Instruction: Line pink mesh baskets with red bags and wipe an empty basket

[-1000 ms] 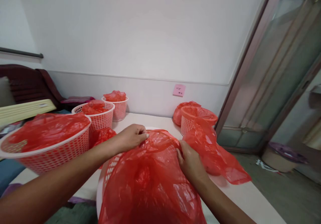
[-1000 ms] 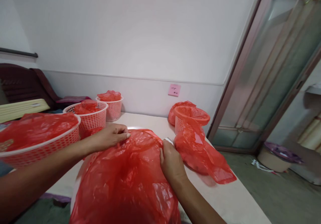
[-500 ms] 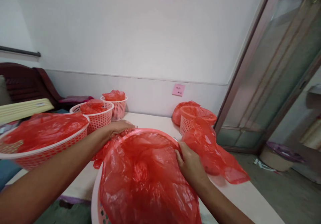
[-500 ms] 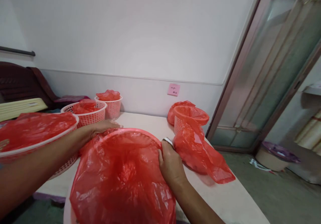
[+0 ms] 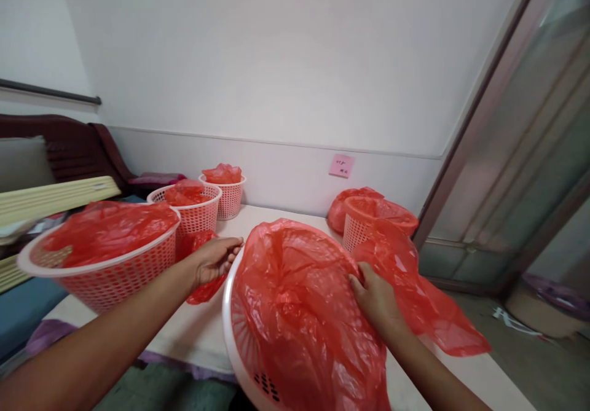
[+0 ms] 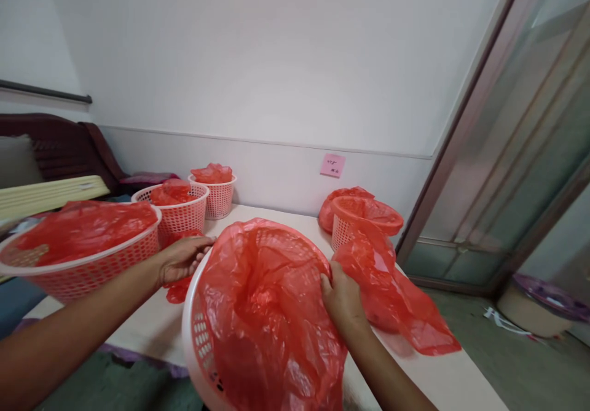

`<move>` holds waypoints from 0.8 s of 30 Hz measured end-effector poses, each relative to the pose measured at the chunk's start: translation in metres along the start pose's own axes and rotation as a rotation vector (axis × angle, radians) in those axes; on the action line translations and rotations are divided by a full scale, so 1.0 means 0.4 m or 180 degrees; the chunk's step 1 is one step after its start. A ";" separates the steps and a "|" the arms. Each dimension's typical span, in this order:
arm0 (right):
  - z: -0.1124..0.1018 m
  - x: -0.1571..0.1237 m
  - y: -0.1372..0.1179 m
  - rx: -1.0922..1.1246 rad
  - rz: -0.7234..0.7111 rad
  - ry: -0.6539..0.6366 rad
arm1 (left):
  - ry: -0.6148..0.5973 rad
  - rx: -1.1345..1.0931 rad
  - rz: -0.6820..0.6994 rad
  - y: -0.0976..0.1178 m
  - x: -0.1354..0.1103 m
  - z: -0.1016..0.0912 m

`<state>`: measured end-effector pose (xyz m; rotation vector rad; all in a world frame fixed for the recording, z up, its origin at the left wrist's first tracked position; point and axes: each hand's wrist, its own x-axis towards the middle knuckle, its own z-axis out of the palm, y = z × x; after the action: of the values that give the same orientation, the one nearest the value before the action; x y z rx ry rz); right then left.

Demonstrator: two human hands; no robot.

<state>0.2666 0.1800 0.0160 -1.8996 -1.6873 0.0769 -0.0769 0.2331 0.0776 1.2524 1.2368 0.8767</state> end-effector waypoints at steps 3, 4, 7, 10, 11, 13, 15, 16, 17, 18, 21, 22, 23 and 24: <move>0.001 0.001 -0.003 -0.0112 -0.0006 -0.0027 | 0.0277 0.0025 0.0225 0.003 -0.041 -0.003; 0.001 0.001 -0.007 -0.0142 -0.0025 -0.0016 | 0.0319 0.0097 0.0323 0.011 -0.060 -0.004; 0.002 0.001 -0.021 -0.0185 -0.0063 0.0014 | 0.0271 0.0562 0.0469 0.039 -0.131 -0.001; 0.001 0.002 -0.035 -0.0166 -0.0051 -0.0011 | -0.0041 0.1101 0.0400 0.051 -0.203 0.012; 0.000 0.002 -0.039 -0.0165 -0.0044 -0.0034 | -0.0134 0.1121 0.0359 0.048 -0.220 0.019; -0.002 0.002 -0.047 -0.0186 0.0004 -0.0079 | -0.0133 0.0852 0.0249 0.035 -0.239 0.033; -0.005 0.001 -0.053 -0.0243 0.0068 -0.0108 | -0.0012 0.0188 0.0159 0.017 -0.240 0.047; -0.006 -0.001 -0.055 -0.0256 0.0081 -0.0114 | 0.0049 -0.0264 0.0144 0.008 -0.237 0.052; -0.007 -0.003 -0.057 -0.0255 0.0082 -0.0115 | 0.0093 -0.0711 0.0148 0.000 -0.232 0.055; -0.008 -0.004 -0.058 -0.0243 0.0078 -0.0111 | 0.0127 -0.1098 0.0167 -0.007 -0.228 0.057; -0.009 -0.007 -0.057 -0.0093 0.0112 -0.0086 | 0.0316 -0.1646 0.0292 -0.029 -0.220 0.050; -0.009 -0.007 -0.056 -0.0019 0.0144 -0.0075 | 0.0376 -0.1712 0.0338 -0.037 -0.216 0.044; -0.009 -0.005 -0.055 0.0056 0.0167 -0.0059 | 0.0438 -0.1809 0.0375 -0.046 -0.211 0.036; -0.009 -0.004 -0.054 0.0124 0.0185 -0.0045 | 0.0500 -0.1914 0.0396 -0.054 -0.204 0.028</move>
<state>0.2487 0.1777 0.0284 -1.9235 -1.6283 0.1455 -0.0835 0.1485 0.0704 0.7889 0.9153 1.3385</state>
